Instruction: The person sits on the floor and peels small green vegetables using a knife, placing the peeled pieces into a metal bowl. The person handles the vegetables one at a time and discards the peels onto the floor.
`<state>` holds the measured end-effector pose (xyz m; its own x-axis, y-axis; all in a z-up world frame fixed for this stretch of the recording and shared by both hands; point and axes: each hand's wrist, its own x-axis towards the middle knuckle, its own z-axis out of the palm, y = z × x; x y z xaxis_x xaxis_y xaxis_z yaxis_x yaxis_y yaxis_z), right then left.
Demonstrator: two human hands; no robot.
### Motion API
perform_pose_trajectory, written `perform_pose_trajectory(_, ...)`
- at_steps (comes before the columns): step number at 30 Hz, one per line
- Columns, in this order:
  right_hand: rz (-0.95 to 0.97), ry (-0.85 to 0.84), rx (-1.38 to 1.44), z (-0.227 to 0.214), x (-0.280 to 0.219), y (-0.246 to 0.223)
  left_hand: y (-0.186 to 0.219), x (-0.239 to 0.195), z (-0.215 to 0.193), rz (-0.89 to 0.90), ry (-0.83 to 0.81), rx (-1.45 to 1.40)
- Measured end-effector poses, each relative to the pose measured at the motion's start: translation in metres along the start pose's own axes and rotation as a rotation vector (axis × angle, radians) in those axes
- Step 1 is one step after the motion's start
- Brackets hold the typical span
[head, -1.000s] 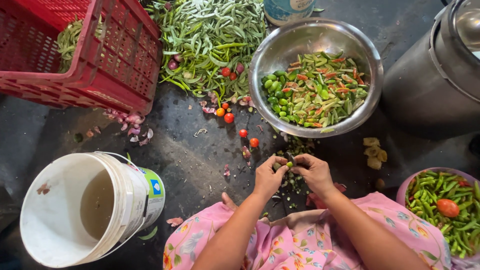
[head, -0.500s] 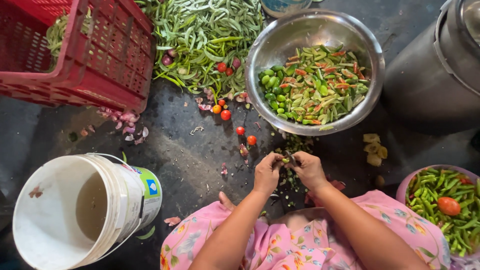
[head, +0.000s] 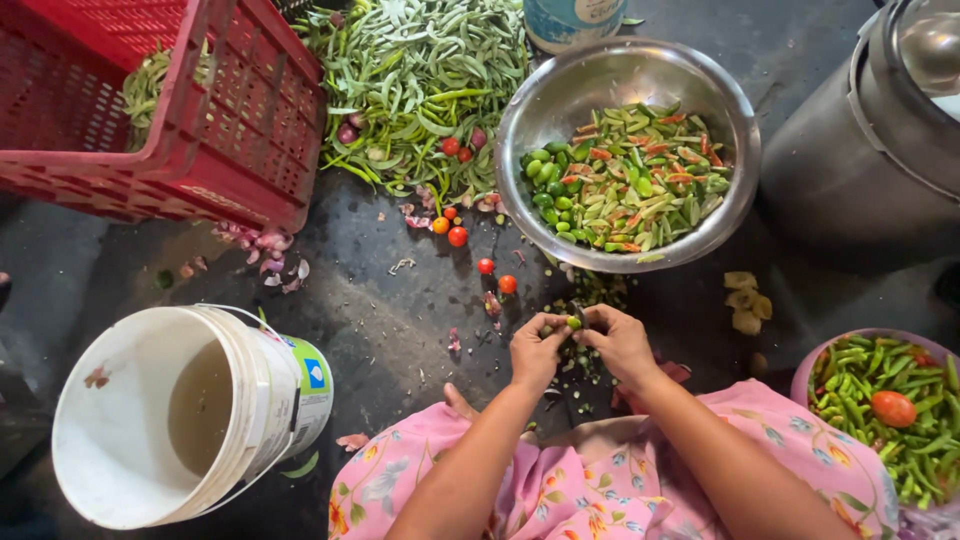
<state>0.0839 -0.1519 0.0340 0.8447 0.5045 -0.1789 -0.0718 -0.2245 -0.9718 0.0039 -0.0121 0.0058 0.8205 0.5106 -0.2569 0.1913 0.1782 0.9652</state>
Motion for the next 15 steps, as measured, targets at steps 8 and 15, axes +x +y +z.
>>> perform_pose_trajectory(8,0.014,-0.101,0.300,-0.013,0.016,0.030,0.014,-0.005,0.004,0.272,0.031,0.121)
perform_pose_trajectory(15,0.148,-0.125,0.377,-0.016,0.031,0.067,-0.006,0.003,0.005,0.091,0.033,0.053)
